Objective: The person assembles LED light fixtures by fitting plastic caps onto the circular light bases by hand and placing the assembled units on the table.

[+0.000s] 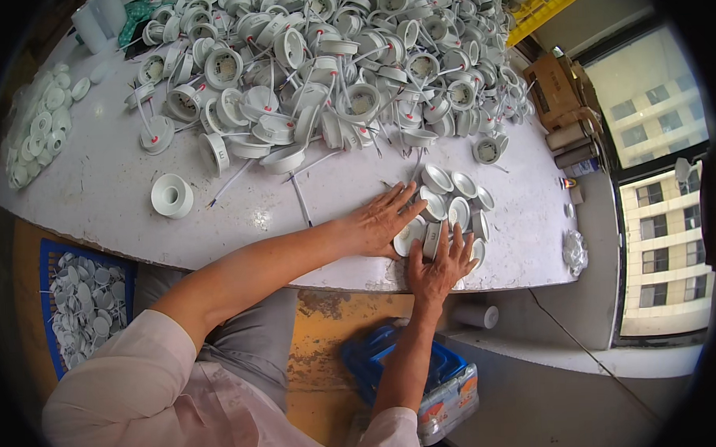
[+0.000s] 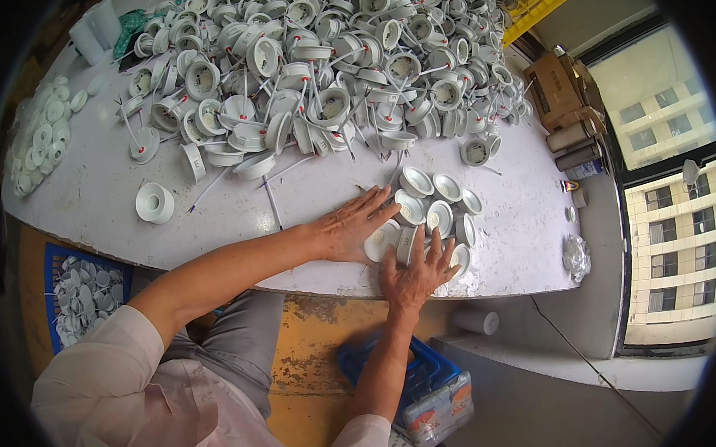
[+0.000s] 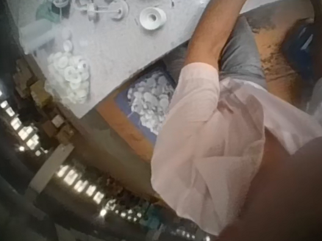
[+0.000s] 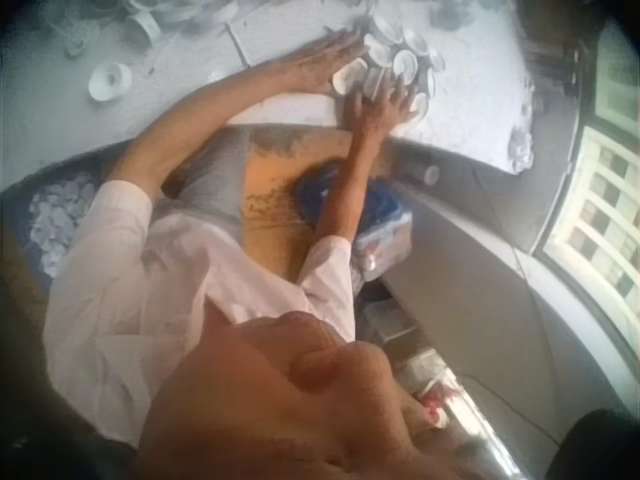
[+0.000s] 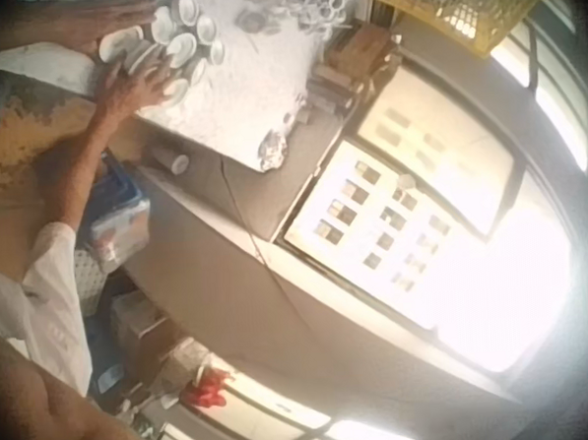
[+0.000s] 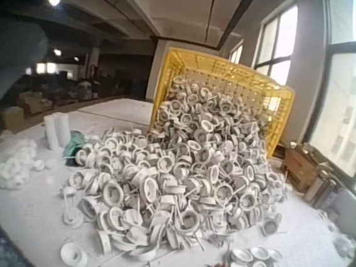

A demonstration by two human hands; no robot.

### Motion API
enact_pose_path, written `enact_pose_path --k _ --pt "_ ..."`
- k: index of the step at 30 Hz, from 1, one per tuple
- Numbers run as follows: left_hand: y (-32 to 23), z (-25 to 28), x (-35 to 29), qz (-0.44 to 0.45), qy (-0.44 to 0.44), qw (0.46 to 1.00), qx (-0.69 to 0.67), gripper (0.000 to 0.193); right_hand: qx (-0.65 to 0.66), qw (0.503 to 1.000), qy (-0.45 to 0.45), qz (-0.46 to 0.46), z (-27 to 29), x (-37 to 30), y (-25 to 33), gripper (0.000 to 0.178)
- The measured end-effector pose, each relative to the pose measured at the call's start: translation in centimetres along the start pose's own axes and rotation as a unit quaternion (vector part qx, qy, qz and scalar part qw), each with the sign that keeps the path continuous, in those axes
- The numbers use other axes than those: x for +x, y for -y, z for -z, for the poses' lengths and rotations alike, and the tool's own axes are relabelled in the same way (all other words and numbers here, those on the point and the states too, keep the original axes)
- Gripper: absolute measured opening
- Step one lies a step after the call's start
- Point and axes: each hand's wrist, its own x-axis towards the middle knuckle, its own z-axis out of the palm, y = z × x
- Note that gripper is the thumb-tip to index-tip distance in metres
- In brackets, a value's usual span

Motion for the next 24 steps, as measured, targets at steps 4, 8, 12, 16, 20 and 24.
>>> enact_pose_path --k 4,8,12,16,20,24 --pt "0.6 -1.3 3.7 0.008 0.012 1.0 0.009 0.104 -0.008 1.0 0.009 0.003 -1.0 2.6 -2.9 0.063" --pt "1.0 -2.1 7.2 0.016 0.023 1.0 0.012 0.104 0.001 1.0 0.005 0.002 -2.4 4.9 -5.6 0.062" --pt "2.2 -3.5 9.9 0.019 0.006 1.0 0.0 0.105 0.008 1.0 -0.003 -0.001 -3.9 7.5 -7.3 0.061" --pt "2.8 -4.3 12.2 0.027 -0.013 1.0 -0.009 0.107 0.006 1.0 -0.013 -0.007 -5.5 9.5 -9.3 0.061" --pt "4.1 -4.4 13.0 0.028 -0.037 0.999 -0.01 0.108 0.03 1.0 -0.003 0.003 -5.6 10.3 -9.1 0.071" --pt "4.3 -3.6 12.1 0.023 0.001 0.999 -0.024 0.113 0.168 0.98 -0.051 0.097 -3.4 10.3 -9.8 0.083"
